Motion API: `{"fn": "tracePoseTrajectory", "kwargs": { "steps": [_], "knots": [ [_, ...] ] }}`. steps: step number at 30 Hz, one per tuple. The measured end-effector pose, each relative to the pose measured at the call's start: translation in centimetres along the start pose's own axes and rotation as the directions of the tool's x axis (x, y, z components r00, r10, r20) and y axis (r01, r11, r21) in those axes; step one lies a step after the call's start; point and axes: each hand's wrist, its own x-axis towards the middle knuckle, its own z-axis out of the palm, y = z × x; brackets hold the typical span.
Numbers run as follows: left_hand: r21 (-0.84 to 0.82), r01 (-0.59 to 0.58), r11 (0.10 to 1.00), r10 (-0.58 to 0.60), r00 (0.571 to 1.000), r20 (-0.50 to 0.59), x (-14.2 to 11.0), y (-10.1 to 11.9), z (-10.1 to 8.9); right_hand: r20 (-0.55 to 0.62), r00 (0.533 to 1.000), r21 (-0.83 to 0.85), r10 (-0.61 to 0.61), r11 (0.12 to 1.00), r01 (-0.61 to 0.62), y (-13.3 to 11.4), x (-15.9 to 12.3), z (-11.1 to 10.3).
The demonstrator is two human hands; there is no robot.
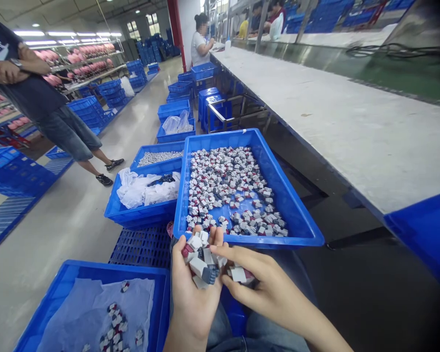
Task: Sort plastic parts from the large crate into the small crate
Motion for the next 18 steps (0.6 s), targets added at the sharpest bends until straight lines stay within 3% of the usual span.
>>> {"fn": "tracePoseTrajectory", "kwargs": {
  "steps": [2, 5, 10, 13, 15, 18],
  "knots": [
    [-0.005, 0.074, 0.997, -0.074, 0.996, 0.053, -0.1, 0.2, 0.2, 0.003, 1.0, -0.056, 0.007, 0.998, -0.006, 0.1, 0.4, -0.3],
    [-0.002, 0.112, 0.994, -0.111, 0.99, 0.086, -0.3, 0.5, 0.3, -0.095, 0.995, -0.034, 0.035, 0.999, -0.039, 0.4, 1.1, -0.5],
    [-0.06, 0.127, 0.99, -0.121, 0.987, 0.101, -0.3, 1.1, -0.1, 0.027, 0.999, 0.064, 0.023, 0.998, -0.025, 1.2, 1.5, -0.2],
    [-0.099, 0.195, 0.976, -0.177, 0.97, 0.163, -0.2, 1.1, -0.7, -0.049, 0.994, 0.178, 0.102, 0.98, -0.092, 1.5, 1.3, 0.5],
    [-0.093, 0.201, 0.975, -0.177, 0.96, 0.219, -0.2, 1.0, -1.1, -0.132, 0.971, 0.34, 0.199, 0.929, -0.144, 1.5, 1.2, 1.2],
    [-0.057, 0.189, 0.98, -0.164, 0.94, 0.299, -0.2, 0.8, -1.5, -0.129, 0.933, 0.634, 0.337, 0.751, -0.183, 1.3, 1.2, 2.2]
  ]
}}
